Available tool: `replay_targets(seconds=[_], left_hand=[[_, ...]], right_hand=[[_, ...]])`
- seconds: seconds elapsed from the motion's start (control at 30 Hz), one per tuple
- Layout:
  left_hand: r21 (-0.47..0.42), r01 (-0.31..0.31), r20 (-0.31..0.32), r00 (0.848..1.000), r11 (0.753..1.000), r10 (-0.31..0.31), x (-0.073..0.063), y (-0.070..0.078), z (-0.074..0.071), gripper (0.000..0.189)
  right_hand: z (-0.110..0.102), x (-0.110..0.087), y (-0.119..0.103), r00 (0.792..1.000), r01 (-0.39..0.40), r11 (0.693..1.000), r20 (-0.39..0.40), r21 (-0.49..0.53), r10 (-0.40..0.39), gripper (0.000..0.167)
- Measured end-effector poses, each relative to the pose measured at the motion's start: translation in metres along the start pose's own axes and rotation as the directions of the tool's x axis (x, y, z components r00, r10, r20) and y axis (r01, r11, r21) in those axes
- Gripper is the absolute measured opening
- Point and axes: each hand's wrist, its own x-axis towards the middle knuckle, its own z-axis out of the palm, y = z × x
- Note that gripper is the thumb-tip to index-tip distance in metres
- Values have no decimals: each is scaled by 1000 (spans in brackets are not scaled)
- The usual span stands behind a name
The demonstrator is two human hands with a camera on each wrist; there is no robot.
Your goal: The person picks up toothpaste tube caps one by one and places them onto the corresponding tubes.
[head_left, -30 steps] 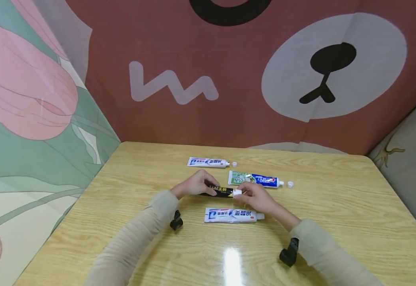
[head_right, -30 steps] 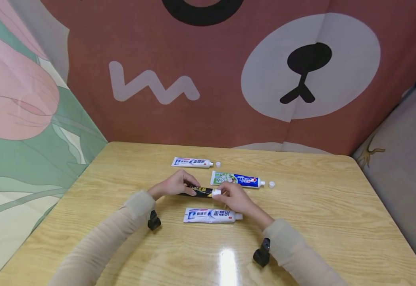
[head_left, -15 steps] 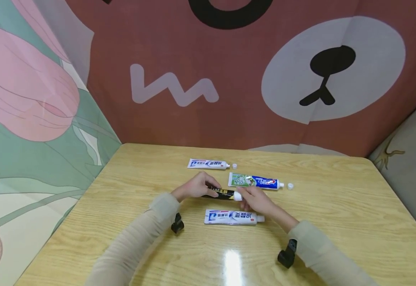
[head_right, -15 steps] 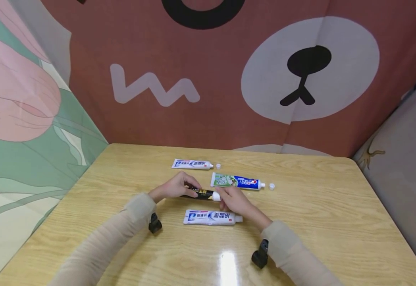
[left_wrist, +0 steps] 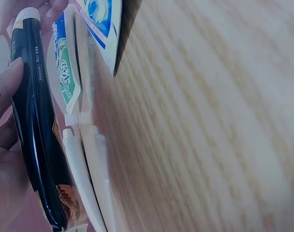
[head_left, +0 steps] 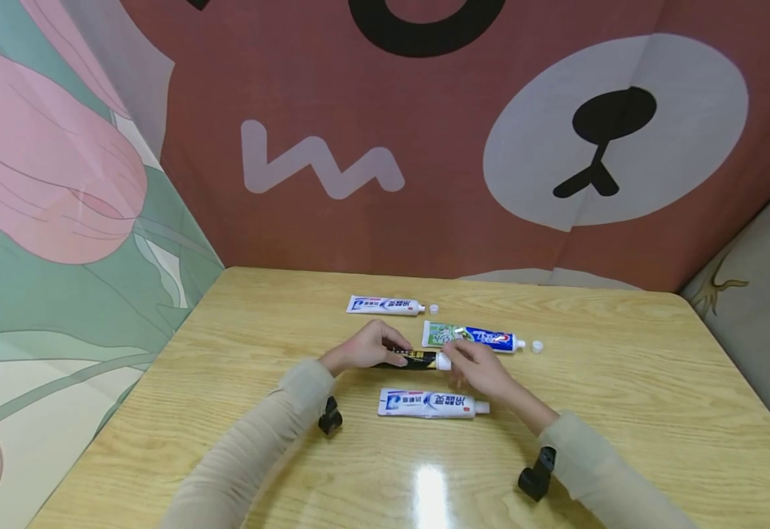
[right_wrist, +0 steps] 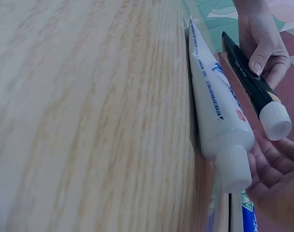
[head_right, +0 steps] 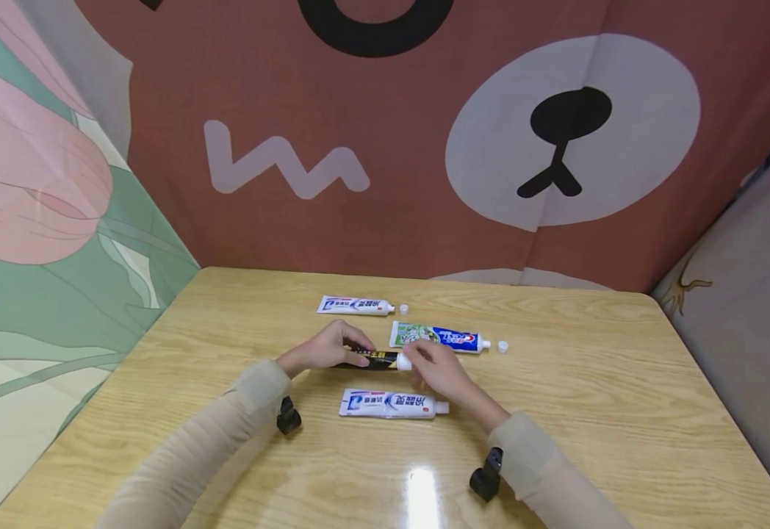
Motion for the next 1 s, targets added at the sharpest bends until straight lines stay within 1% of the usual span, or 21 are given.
replay_targets(seconds=[0.1,0.2,0.27,0.33,0.43,0.5,0.6,0.7,0.77,0.87,1.0], left_hand=[[0,-2,6,1000,1000,2,-4,12,-2,19],[12,-9,7,1000,1000,9,-5,14,-2,19],[24,-18,12,1000,1000,17,-6,15,-2,19],[30,-22,18,1000,999,22,-6,15,-1,19],[37,-18,25,1000,999,17,-6,15,-1,19],[35,-14,23,1000,999,13,-6,14,-1,20],[32,1,16,1000,999,-1,-7,14,-2,20],[28,12,9,1000,1000,-12,-8,13,-3,21],[29,14,6,1000,999,-14,-8,13,-4,21],[30,12,5,1000,999,-12,-8,12,-3,21],[36,4,4,1000,999,-5,-8,12,-2,20]], right_hand=[[-1,-1,-1,999,53,998,8,16,-53,22],[-1,-1,-1,997,71,998,12,2,-71,19],[0,-1,0,998,54,998,15,-17,-54,22],[0,-1,0,1000,26,999,12,-33,-26,28],[1,-1,1,1000,-14,1000,21,-28,15,39],[0,-1,1,999,-22,1000,24,-18,22,44],[-1,-2,1,999,-22,1000,24,-15,22,47],[-1,-3,3,1000,-3,1000,14,-20,4,38],[-1,-3,4,1000,20,1000,22,-21,-19,32],[-2,-3,6,998,46,999,41,-10,-46,30],[-2,-3,7,997,62,998,45,-31,-61,27]])
